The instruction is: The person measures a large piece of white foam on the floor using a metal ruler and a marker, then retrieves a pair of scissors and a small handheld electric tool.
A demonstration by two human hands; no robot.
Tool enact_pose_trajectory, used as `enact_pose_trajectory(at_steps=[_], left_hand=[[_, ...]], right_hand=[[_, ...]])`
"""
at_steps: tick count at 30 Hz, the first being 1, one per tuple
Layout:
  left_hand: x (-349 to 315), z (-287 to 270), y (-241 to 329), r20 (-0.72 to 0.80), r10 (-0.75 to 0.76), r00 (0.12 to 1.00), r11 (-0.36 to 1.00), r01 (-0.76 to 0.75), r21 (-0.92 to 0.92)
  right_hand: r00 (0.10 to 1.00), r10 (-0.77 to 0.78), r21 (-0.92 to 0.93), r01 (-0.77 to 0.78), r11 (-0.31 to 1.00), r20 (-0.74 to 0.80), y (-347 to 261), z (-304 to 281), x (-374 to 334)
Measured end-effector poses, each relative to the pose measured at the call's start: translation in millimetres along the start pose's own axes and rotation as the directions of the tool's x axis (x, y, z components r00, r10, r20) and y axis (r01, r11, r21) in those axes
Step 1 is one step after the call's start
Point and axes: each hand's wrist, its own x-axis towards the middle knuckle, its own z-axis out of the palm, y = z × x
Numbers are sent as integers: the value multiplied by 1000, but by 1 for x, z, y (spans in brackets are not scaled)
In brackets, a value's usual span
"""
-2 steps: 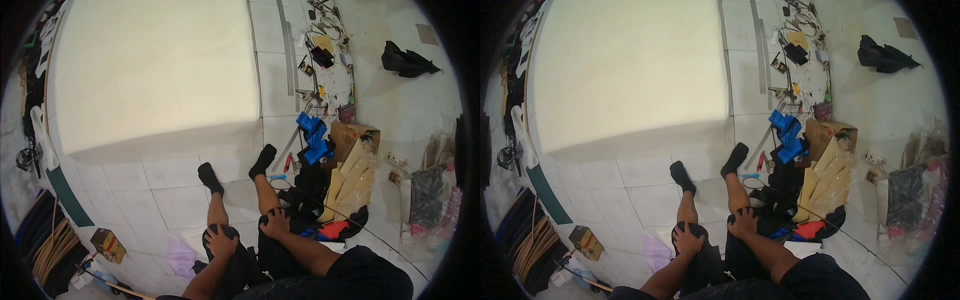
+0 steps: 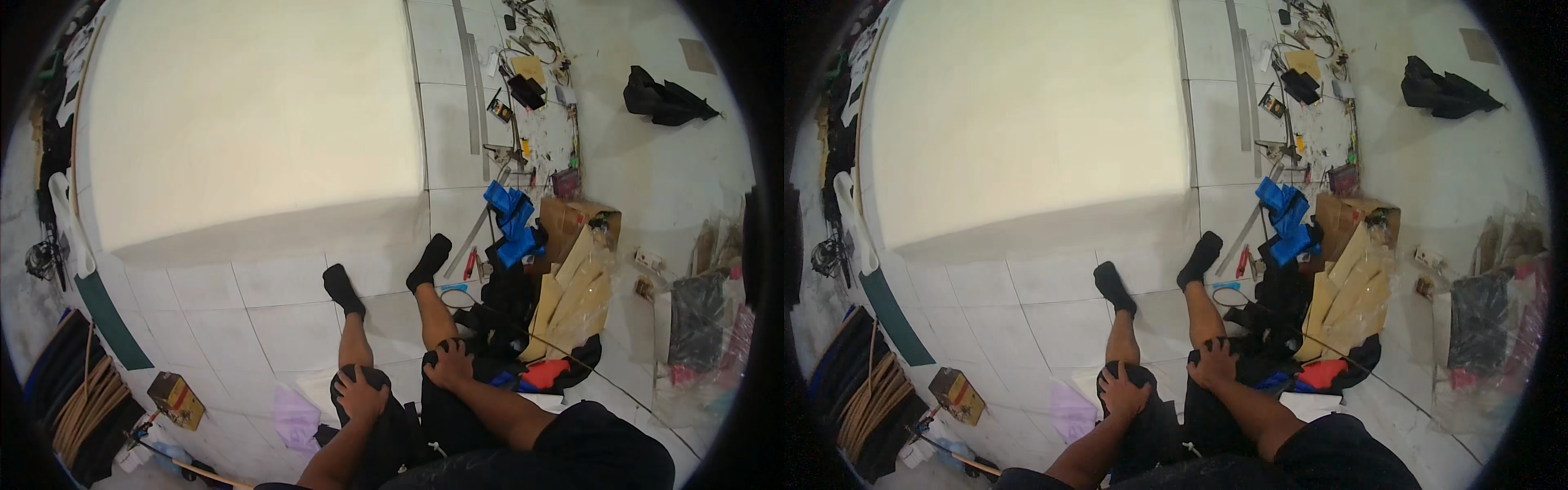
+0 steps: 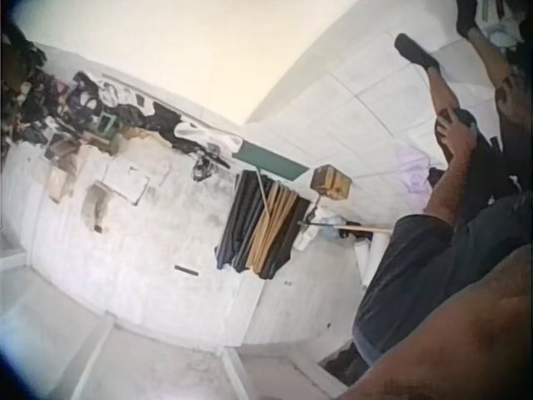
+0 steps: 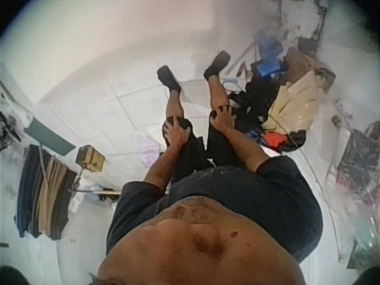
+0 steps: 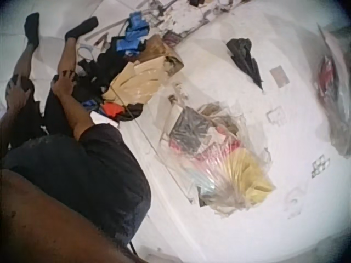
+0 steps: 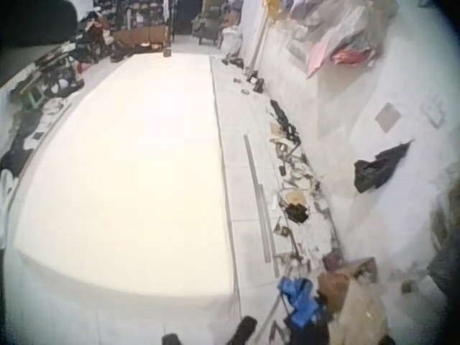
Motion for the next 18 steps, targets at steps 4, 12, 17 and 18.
enact_pose_trajectory(at_steps=[4, 12, 17, 18], left_hand=[[1, 2, -4, -24, 12, 1000, 1000, -12, -2], [0, -8, -6, -18, 28, 999, 999, -29, -30], [2, -8, -1, 15, 20, 1000, 1000, -20, 2], [2, -7, -1, 16, 13, 1000, 1000, -13, 10]], right_hand=[[1000, -3, -11, 3, 1000, 6, -6, 5, 0], [1000, 3, 40, -4, 999, 20, -13, 3, -2], [998, 38, 19, -39, 999, 47, -6, 10, 2], [998, 32, 27, -34, 999, 59, -6, 9, 2]])
